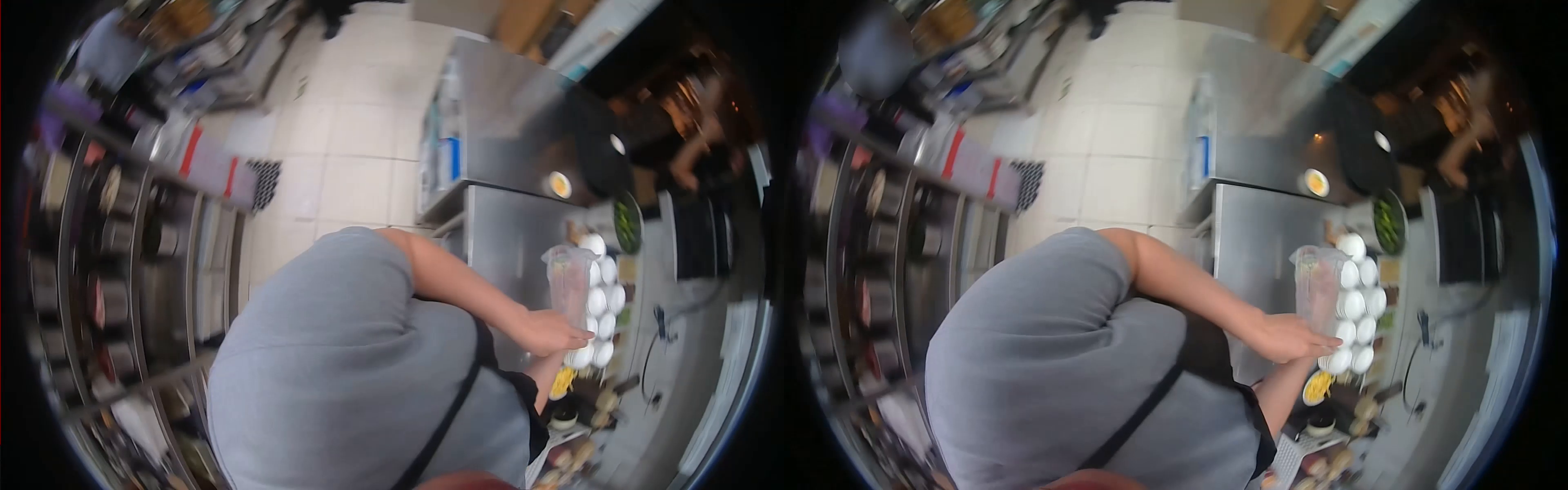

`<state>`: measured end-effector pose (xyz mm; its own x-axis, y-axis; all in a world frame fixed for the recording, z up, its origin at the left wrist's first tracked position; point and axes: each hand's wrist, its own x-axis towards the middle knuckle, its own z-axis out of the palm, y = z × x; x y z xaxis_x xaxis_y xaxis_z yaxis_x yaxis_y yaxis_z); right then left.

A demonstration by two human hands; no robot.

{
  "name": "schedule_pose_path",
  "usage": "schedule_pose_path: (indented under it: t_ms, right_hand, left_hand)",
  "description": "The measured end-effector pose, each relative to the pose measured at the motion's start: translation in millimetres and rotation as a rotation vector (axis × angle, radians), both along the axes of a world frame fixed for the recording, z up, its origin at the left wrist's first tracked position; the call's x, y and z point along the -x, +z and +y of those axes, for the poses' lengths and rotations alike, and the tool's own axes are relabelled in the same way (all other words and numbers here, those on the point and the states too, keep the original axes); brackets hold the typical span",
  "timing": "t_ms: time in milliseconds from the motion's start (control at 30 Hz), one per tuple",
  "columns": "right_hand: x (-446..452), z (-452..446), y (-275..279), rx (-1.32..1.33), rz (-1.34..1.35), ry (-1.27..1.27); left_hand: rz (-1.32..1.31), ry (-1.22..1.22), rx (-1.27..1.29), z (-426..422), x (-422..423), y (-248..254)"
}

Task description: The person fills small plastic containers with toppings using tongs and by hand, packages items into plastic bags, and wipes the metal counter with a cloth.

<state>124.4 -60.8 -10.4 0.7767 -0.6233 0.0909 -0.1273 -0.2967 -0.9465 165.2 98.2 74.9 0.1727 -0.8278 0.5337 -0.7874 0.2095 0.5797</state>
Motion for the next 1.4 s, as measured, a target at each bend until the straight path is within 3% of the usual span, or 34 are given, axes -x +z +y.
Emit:
schedule_pose_path:
  t_ms: [167,300,367,400,433,467,533,600,667,733,800,867,933,1000,1067,1167,1233,1333,1400]
  right_hand:
    - [-49,-6,-7,0.542,0.245,0.288]
    - [-74,-8,-28,0.879,0.313,0.488]
    - [-82,-11,-35,0.997,0.276,0.594]
    - [-86,-16,-34,1.040,0.235,0.663]
    - [-88,-21,-27,1.043,0.196,0.741]
    - [-84,-23,-15,0.969,0.224,0.808]
    - [-52,10,74,0.373,0.681,0.613]
    - [-16,25,133,0.189,0.401,0.596]
    - [10,10,134,0.512,0.252,0.540]
    - [15,17,121,0.929,0.258,0.404]
    - [4,38,105,0.955,0.298,0.347]
    - [-11,40,71,0.872,0.168,0.356]
    - [-17,29,39,0.626,0.212,0.343]
    - [-11,34,50,0.681,0.076,0.192]
    - [2,33,66,0.659,0.093,0.128]
    - [13,27,60,0.547,0.073,0.027]
    - [13,29,56,0.523,0.069,-0.007]
    - [11,38,57,0.542,0.076,0.026]
    - [13,54,65,0.581,0.088,0.076]
  left_hand:
    - [0.223,0.255,0.129,13,-45,-8]
    - [0.242,0.211,-0.010,22,-63,-30]
    - [0.222,0.194,0.241,27,-76,-37]
    - [0.408,0.178,0.161,38,-83,-33]
    - [0.587,0.151,0.069,51,-94,-29]
    - [0.550,0.159,0.127,53,-107,-46]
    - [0.567,0.228,0.045,77,-123,-59]
    - [0.542,0.325,-0.118,89,-138,-92]
    - [0.440,0.316,-0.283,92,-139,-108]
    - [0.315,0.259,-0.241,66,-128,-124]
    - [0.184,0.234,-0.185,41,-118,-135]
    - [0.181,0.227,-0.127,4,-107,-141]
    - [0.580,0.108,-0.029,-28,-99,-163]
    - [0.583,0.100,-0.112,-51,-101,-211]
    - [0.743,0.108,-0.065,-52,-87,-215]
    - [0.702,0.090,-0.183,-43,-75,-188]
    - [0.411,0.006,-0.226,-44,-77,-184]
    - [0.273,-0.123,-0.319,-36,-71,-157]
    - [0.152,-0.078,-0.221,-36,-68,-172]
